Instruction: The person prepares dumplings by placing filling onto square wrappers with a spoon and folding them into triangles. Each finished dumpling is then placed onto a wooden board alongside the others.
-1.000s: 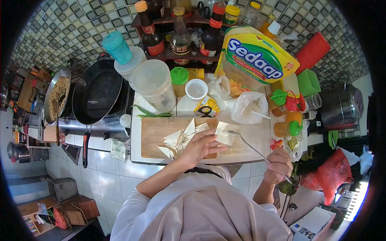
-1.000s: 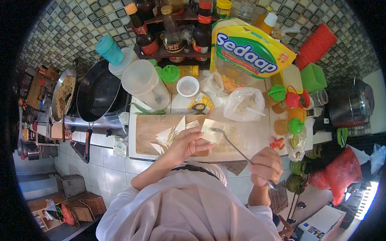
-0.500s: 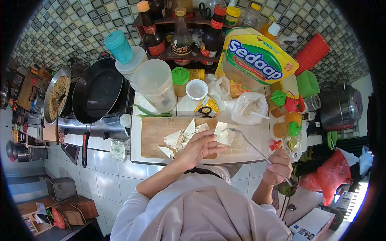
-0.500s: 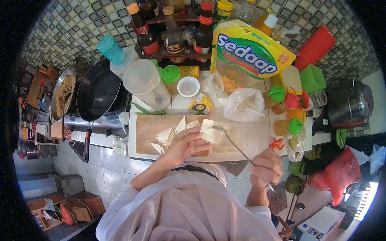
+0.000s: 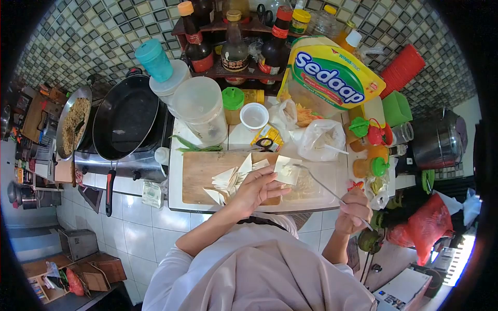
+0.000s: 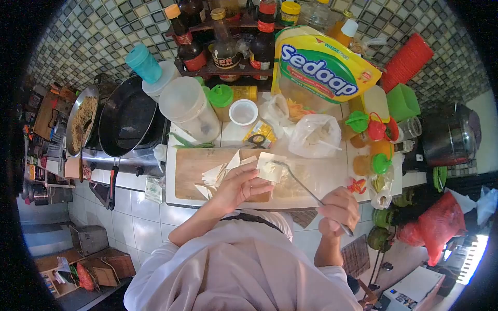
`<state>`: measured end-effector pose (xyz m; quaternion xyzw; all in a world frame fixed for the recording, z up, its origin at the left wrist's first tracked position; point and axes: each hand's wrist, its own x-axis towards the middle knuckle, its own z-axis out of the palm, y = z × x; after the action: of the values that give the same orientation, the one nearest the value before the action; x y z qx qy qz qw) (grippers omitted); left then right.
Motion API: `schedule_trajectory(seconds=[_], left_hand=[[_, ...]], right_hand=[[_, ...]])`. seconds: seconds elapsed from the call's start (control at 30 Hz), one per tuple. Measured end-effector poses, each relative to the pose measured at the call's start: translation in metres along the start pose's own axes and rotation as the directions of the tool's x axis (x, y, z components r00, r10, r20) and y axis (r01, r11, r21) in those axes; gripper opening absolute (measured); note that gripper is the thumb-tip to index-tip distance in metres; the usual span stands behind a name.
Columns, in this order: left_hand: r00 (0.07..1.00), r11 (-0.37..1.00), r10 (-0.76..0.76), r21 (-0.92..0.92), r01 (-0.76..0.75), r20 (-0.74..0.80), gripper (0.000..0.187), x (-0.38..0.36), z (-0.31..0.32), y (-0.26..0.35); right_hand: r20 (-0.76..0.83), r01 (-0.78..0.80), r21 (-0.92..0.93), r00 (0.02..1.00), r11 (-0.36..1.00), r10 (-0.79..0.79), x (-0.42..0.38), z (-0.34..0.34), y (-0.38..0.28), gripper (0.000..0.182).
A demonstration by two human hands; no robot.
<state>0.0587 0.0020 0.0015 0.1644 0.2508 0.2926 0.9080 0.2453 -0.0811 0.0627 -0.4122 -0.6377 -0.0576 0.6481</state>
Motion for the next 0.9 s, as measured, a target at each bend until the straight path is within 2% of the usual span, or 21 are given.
schedule_trajectory(seconds=[0.07, 0.13, 0.17, 0.23, 0.37, 0.43, 0.47, 0.53, 0.57, 0.63, 0.67, 0.73, 0.77, 0.9], left_hand=[[1.0, 1.0, 0.016, 0.009, -0.016, -0.008, 0.021, -0.001, 0.004, 0.003], [1.0, 1.0, 0.012, 0.013, -0.011, -0.016, 0.021, 0.0, -0.001, 0.0], [1.0, 1.0, 0.004, 0.016, -0.003, -0.022, 0.02, 0.001, -0.003, -0.001], [1.0, 1.0, 0.008, 0.018, -0.008, -0.03, 0.021, 0.0, -0.001, 0.0], [0.999, 0.998, 0.023, 0.056, -0.021, -0.026, 0.024, -0.001, 0.001, 0.002], [0.999, 0.998, 0.015, 0.06, -0.013, -0.035, 0.025, -0.001, 0.001, 0.002], [0.999, 0.998, 0.009, 0.065, -0.006, -0.043, 0.026, 0.0, 0.001, 0.001], [0.999, 0.998, 0.006, 0.06, -0.003, -0.046, 0.026, 0.001, 0.002, 0.001], [0.999, 0.999, 0.006, 0.053, -0.004, -0.05, 0.025, 0.001, 0.002, 0.001], [0.999, 0.998, 0.006, 0.056, -0.004, -0.05, 0.025, 0.001, 0.002, 0.002], [0.999, 0.998, 0.003, 0.059, 0.0, -0.049, 0.025, 0.001, 0.002, 0.002], [0.998, 0.998, 0.004, 0.069, 0.0, -0.056, 0.027, -0.002, 0.007, 0.005], [0.998, 0.997, 0.004, 0.081, 0.001, -0.062, 0.028, -0.003, 0.008, 0.006], [1.0, 1.0, -0.019, 0.017, 0.02, -0.012, 0.04, 0.002, -0.002, 0.003]], right_hand=[[0.041, -0.022, -0.015, 0.999, 1.0, 0.023, -0.002, 0.0, 0.001, 0.038], [-0.162, -0.076, 0.094, 0.983, 0.993, 0.091, -0.01, -0.001, 0.003, 0.036], [-0.16, -0.078, 0.096, 0.983, 0.992, 0.092, -0.009, -0.001, 0.003, 0.036], [-0.027, -0.092, 0.076, 0.995, 0.993, 0.094, -0.007, -0.003, 0.002, 0.033], [-0.082, -0.101, 0.104, 0.99, 0.989, 0.11, -0.017, -0.004, 0.005, 0.031], [-0.253, -0.217, 0.198, 0.931, 0.956, 0.264, -0.015, -0.008, 0.001, 0.027], [-0.255, -0.217, 0.197, 0.93, 0.956, 0.264, -0.014, -0.007, 0.002, 0.027], [-0.466, -0.319, 0.3, 0.773, 0.899, 0.43, -0.011, -0.006, 0.004, 0.024], [-0.465, -0.319, 0.301, 0.774, 0.899, 0.43, -0.008, -0.007, 0.005, 0.024], [-0.49, -0.431, 0.487, 0.585, 0.759, 0.647, -0.003, -0.014, 0.007, 0.021], [-0.488, -0.432, 0.488, 0.586, 0.759, 0.647, -0.005, -0.019, 0.01, 0.021], [-0.313, -0.462, 0.682, 0.517, 0.567, 0.797, -0.016, -0.032, 0.016, 0.02], [-0.313, -0.463, 0.681, 0.516, 0.567, 0.797, -0.019, -0.036, 0.019, 0.02], [-0.354, -0.579, 0.619, 0.398, 0.531, 0.846, -0.036, -0.052, 0.033, 0.02]])
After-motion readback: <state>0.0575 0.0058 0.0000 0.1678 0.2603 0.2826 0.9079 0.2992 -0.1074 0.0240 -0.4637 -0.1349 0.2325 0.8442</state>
